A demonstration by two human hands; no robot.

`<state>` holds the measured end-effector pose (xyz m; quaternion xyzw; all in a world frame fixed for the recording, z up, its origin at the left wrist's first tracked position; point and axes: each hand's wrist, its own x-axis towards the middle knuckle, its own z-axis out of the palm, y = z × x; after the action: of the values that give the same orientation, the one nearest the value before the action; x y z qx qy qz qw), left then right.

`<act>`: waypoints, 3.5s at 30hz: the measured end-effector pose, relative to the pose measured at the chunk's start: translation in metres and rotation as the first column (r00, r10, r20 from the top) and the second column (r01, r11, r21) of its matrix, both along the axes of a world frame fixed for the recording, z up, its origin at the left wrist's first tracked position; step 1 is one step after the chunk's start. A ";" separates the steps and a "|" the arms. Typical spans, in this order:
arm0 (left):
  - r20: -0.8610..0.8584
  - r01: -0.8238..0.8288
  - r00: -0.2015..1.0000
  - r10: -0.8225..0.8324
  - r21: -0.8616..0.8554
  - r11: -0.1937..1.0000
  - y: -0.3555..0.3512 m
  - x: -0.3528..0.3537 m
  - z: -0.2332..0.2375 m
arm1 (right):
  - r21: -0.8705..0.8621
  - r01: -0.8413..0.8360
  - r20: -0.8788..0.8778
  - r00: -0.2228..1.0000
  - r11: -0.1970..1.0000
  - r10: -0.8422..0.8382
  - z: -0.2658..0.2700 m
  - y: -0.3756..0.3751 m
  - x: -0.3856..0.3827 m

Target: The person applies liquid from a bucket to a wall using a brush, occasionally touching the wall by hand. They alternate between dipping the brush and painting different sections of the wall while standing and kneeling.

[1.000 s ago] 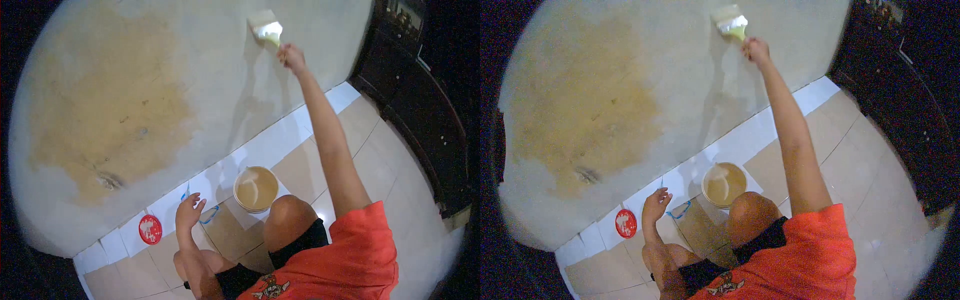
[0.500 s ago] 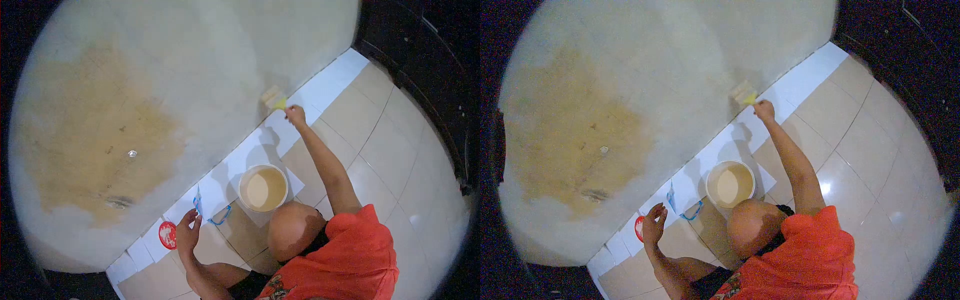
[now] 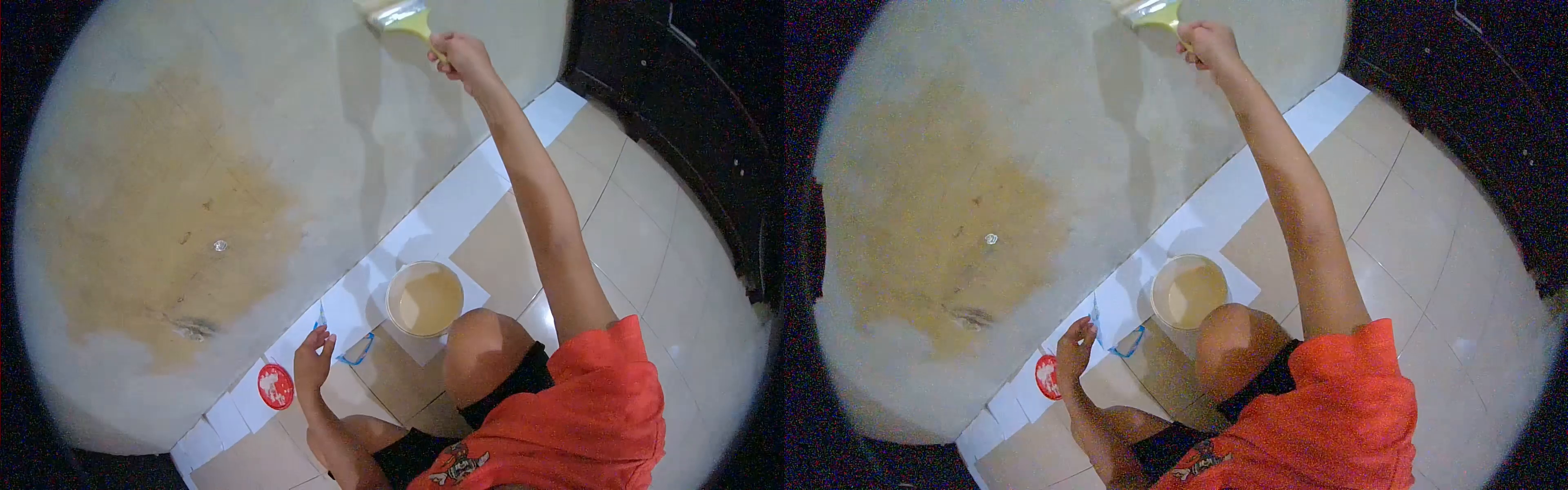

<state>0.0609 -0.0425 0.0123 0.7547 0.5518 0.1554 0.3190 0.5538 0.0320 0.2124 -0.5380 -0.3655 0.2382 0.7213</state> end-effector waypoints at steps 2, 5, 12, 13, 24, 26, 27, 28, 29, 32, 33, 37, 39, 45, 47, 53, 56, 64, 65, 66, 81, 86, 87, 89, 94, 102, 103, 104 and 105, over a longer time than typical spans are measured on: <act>0.011 -0.008 1.000 0.008 0.001 1.000 -0.002 0.000 0.001 | 0.017 0.019 0.005 1.000 1.000 -0.019 -0.003 0.010 0.001; 0.043 -0.021 0.999 0.020 0.007 1.000 -0.004 0.001 0.003 | -0.003 0.022 0.019 1.000 1.000 -0.022 -0.044 0.031 0.004; -0.057 -0.052 0.997 0.053 0.023 0.998 -0.019 0.003 0.023 | -0.229 0.118 -0.032 0.991 0.966 -0.129 -0.235 0.049 0.009; -0.080 -0.077 0.994 0.078 0.015 0.997 -0.022 0.005 0.026 | -0.253 0.138 -0.041 0.987 0.958 -0.153 -0.254 0.045 0.007; -0.089 -0.081 0.992 0.084 0.031 0.996 -0.020 0.006 0.023 | -0.532 0.236 0.120 0.972 0.813 -0.204 -0.299 0.017 0.023; -0.082 -0.077 0.993 0.081 0.046 0.996 -0.019 0.006 0.024 | -0.539 0.267 0.180 0.963 0.799 -0.200 -0.274 0.024 0.039; -0.068 -0.067 0.995 0.071 0.048 0.997 -0.019 0.007 0.025 | -0.475 0.336 0.258 0.937 0.813 -0.237 -0.246 0.024 0.038; -0.054 -0.057 0.997 0.060 0.050 0.997 -0.019 0.007 0.027 | -0.440 0.301 0.243 0.947 0.846 -0.210 -0.210 0.022 0.034; -0.045 -0.056 0.997 0.058 0.050 0.997 -0.018 0.007 0.024 | -0.405 0.263 0.228 0.957 0.876 -0.181 -0.177 0.022 0.030; 0.062 -0.023 0.998 0.020 0.047 0.999 -0.014 0.004 0.019 | -0.387 0.270 0.212 0.957 0.882 -0.199 -0.110 0.043 0.033; 0.049 -0.017 0.999 0.013 0.077 0.997 -0.014 0.006 0.021 | -0.399 0.282 0.177 0.957 0.873 -0.229 -0.083 0.044 0.029; 0.036 0.029 0.999 -0.034 0.132 0.991 -0.012 0.002 0.017 | -0.313 0.236 0.197 0.964 0.920 -0.180 -0.003 0.026 0.021; 0.036 0.029 0.999 -0.034 0.130 0.991 -0.010 -0.001 0.015 | -0.267 0.200 0.211 0.967 0.943 -0.145 0.022 0.021 0.018; -0.003 0.024 1.000 -0.024 0.129 0.991 -0.013 -0.002 0.015 | 0.100 0.021 0.038 0.999 0.995 -0.024 0.035 0.032 0.005; 0.002 0.004 1.000 -0.005 0.118 0.993 -0.014 -0.002 0.014 | 0.041 0.050 0.099 0.994 0.998 -0.054 0.006 0.052 0.007; 0.015 -0.080 0.997 0.079 0.086 0.993 -0.022 0.000 0.024 | -0.164 0.127 0.014 0.992 0.978 -0.126 -0.137 0.057 0.001; 0.028 -0.061 0.998 0.058 0.106 0.993 -0.024 0.001 0.025 | -0.306 0.153 0.018 0.988 0.940 -0.155 -0.218 0.047 0.002; 0.004 -0.045 0.999 0.045 0.094 0.995 -0.022 0.001 0.021 | -0.600 0.238 0.215 0.968 0.763 -0.133 -0.320 0.009 0.000; 0.011 -0.047 0.999 0.047 0.093 0.995 -0.021 0.000 0.020 | -0.655 0.243 0.259 0.962 0.715 -0.090 -0.315 0.006 0.000; 0.024 -0.042 0.999 0.040 0.090 0.995 -0.020 -0.001 0.019 | -0.652 0.248 0.269 0.959 0.717 -0.088 -0.309 0.009 0.000; 0.060 -0.018 0.998 0.015 0.046 0.999 -0.002 -0.003 0.006 | -0.124 -0.017 0.109 0.994 0.992 0.031 -0.042 0.002 -0.068; 0.018 -0.016 1.000 0.015 0.049 0.999 -0.003 -0.003 0.007 | 0.055 -0.030 0.088 0.996 0.998 0.025 -0.027 0.021 -0.063; 0.021 -0.022 1.000 0.021 0.046 0.999 -0.005 -0.003 0.007 | 0.073 -0.065 0.086 0.995 0.995 0.058 -0.042 0.032 -0.059; 0.052 -0.045 0.998 0.044 0.024 0.999 -0.006 -0.006 0.008 | -0.008 -0.042 0.077 0.996 0.999 0.043 -0.092 0.051 -0.053; -0.013 -0.049 0.999 0.050 0.047 0.998 -0.010 -0.016 0.009 | -0.014 -0.087 -0.061 0.994 0.996 0.086 -0.222 0.061 -0.050; -0.052 -0.113 0.992 0.112 -0.015 0.993 -0.020 -0.016 0.009 | -0.073 -0.105 -0.172 0.981 0.992 0.091 -0.352 0.056 -0.038; -0.053 -0.111 0.993 0.110 -0.021 0.994 -0.017 -0.018 0.008 | -0.103 -0.097 -0.173 0.982 0.990 0.078 -0.359 0.056 -0.039; -0.055 -0.110 0.993 0.109 -0.022 0.994 -0.017 -0.018 0.007 | -0.129 -0.091 -0.174 0.982 0.987 0.067 -0.367 0.056 -0.039; -0.060 -0.106 0.993 0.105 -0.022 0.994 -0.017 -0.017 0.006 | -0.117 -0.090 -0.178 0.982 0.989 0.069 -0.375 0.057 -0.039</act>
<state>0.0437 -0.0594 0.0182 0.7247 0.6020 0.1428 0.3034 0.5149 0.0889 -0.1625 -0.5442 -0.3069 0.3352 0.7052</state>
